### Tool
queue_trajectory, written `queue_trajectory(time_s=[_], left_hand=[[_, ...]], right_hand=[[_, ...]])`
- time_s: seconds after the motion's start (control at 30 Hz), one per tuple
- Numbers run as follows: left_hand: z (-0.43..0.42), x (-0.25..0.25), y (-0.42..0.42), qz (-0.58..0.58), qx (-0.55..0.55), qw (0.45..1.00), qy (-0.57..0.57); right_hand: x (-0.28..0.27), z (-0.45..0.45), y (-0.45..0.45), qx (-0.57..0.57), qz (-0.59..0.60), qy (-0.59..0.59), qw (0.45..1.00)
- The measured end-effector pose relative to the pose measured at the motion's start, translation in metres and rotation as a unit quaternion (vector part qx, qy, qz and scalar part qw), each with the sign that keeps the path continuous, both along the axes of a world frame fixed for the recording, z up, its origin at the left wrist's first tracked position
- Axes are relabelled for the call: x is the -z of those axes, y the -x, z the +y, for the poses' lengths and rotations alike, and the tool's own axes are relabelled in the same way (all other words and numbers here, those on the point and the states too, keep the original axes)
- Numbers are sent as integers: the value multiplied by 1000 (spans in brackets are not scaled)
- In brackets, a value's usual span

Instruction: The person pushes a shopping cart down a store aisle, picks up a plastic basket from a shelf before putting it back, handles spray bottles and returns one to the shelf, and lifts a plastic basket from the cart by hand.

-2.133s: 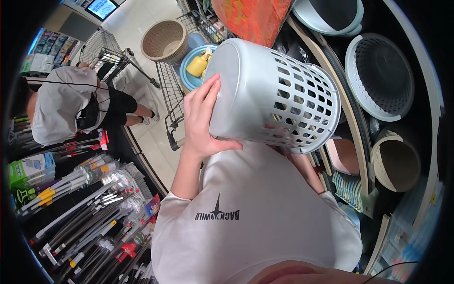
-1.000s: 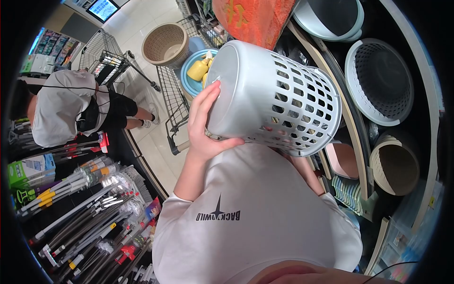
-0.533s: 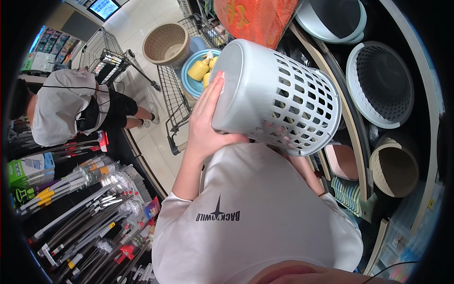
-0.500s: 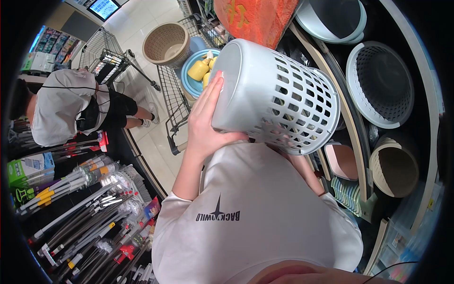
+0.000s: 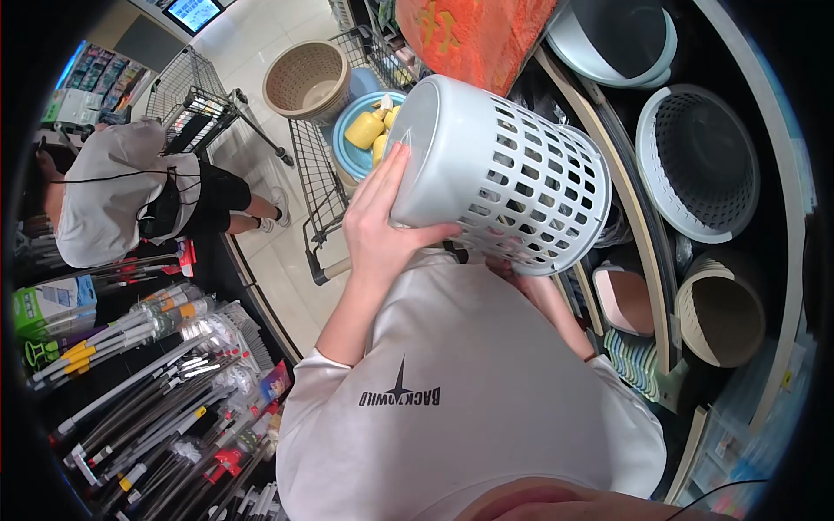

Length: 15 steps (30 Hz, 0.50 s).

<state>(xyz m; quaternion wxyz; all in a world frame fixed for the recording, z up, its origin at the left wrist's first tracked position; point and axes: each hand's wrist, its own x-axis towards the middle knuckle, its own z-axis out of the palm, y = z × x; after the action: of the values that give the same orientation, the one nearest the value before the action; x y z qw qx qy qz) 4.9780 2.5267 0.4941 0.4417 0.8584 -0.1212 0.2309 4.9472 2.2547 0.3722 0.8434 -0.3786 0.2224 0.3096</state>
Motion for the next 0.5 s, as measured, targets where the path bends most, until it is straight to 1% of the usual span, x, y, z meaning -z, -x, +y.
queue_trajectory(time_s=[0.07, 0.1, 0.17, 0.2, 0.23, 0.27, 0.3, 0.33, 0.37, 0.4, 0.47, 0.5], left_hand=[[-3, 1, 3, 17, -33, 999, 8], [-3, 2, 5, 17, -33, 999, 8], [-4, 4, 8, 28, -52, 997, 48], [-6, 6, 10, 28, -51, 997, 48], [-8, 8, 12, 11, -46, 996, 75], [-11, 10, 13, -7, -41, 994, 101], [-14, 13, 14, -6, -42, 994, 101], [-16, 17, 16, -41, -27, 994, 101], [-18, 21, 17, -76, -12, 992, 101], [-19, 25, 18, -74, -13, 992, 101], [-19, 31, 19, -155, 63, 973, 157], [-19, 21, 18, -153, 62, 974, 158]], right_hand=[[-14, 4, -2, -41, 18, 27, 999], [-13, 6, -2, -49, 11, 47, 998], [-12, 6, -4, -49, 16, 34, 998], [-11, 6, -5, -50, 23, 21, 998], [-8, 4, -5, -49, 23, 21, 998], [-3, 0, -6, -43, -6, -52, 998], [-4, 0, -6, -37, -34, -125, 991], [-4, 5, -6, -37, -33, -125, 991], [-3, 14, -5, 30, -25, -15, 999], [-3, 19, -5, 96, -17, 95, 991], [-3, 20, -6, 95, -16, 96, 991], [-3, 17, -5, 95, -16, 96, 991]])
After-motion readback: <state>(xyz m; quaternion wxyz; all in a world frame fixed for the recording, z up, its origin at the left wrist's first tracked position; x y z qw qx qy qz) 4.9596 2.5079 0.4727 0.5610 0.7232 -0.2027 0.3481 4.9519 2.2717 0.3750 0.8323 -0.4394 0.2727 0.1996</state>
